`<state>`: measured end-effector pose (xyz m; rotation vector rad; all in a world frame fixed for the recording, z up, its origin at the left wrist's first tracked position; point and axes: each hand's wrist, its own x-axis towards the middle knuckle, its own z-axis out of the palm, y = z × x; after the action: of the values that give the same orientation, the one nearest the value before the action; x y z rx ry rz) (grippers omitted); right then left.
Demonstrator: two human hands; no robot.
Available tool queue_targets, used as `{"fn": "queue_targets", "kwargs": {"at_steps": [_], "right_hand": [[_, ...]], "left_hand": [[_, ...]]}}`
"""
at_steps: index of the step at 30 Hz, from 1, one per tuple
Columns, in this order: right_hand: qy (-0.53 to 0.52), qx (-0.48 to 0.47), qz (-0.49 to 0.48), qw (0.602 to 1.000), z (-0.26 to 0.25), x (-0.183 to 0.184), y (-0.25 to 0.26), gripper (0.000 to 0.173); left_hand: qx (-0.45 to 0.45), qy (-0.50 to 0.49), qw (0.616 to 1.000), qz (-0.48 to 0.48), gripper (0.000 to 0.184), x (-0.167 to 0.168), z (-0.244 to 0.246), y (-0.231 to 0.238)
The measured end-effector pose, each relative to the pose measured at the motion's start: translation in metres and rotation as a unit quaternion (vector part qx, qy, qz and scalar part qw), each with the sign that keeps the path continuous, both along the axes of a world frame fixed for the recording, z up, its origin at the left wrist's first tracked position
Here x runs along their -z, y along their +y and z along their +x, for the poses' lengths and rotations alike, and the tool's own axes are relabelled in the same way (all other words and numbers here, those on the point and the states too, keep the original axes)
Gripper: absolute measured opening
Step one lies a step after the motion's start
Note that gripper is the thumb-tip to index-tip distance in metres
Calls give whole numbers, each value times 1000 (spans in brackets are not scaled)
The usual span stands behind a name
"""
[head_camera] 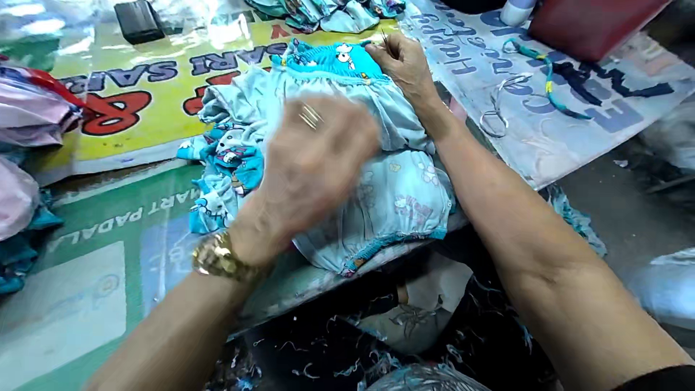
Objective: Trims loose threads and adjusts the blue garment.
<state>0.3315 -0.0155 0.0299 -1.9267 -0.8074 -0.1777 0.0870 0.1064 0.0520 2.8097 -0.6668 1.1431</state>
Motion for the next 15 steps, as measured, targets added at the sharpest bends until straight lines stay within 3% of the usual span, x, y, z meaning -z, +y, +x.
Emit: {"fn": "queue_targets", "kwargs": {"at_steps": [2, 6, 8, 11, 13, 15], "right_hand": [[1, 3, -11, 1000, -1, -1, 2, 30], [-12, 10, 3, 1000, -3, 1, 0, 29], [-17, 20, -14, 1000, -9, -3, -4, 30], [-42, 90, -54, 994, -29, -19, -21, 42], [-97, 114, 3, 989, -50, -26, -38, 40], [-149, 67, 95, 982, -83, -26, -53, 32]], "left_hand": [[103, 91, 990, 35, 30, 33, -14, -15], [82, 199, 975, 62, 76, 54, -12, -16], [56, 220, 968, 105, 86, 50, -17, -21], [11, 230, 965, 128, 85, 45, -31, -34], [-10, 225, 967, 120, 80, 47, -42, -42], [-5, 206, 972, 113, 78, 57, -51, -44]]}}
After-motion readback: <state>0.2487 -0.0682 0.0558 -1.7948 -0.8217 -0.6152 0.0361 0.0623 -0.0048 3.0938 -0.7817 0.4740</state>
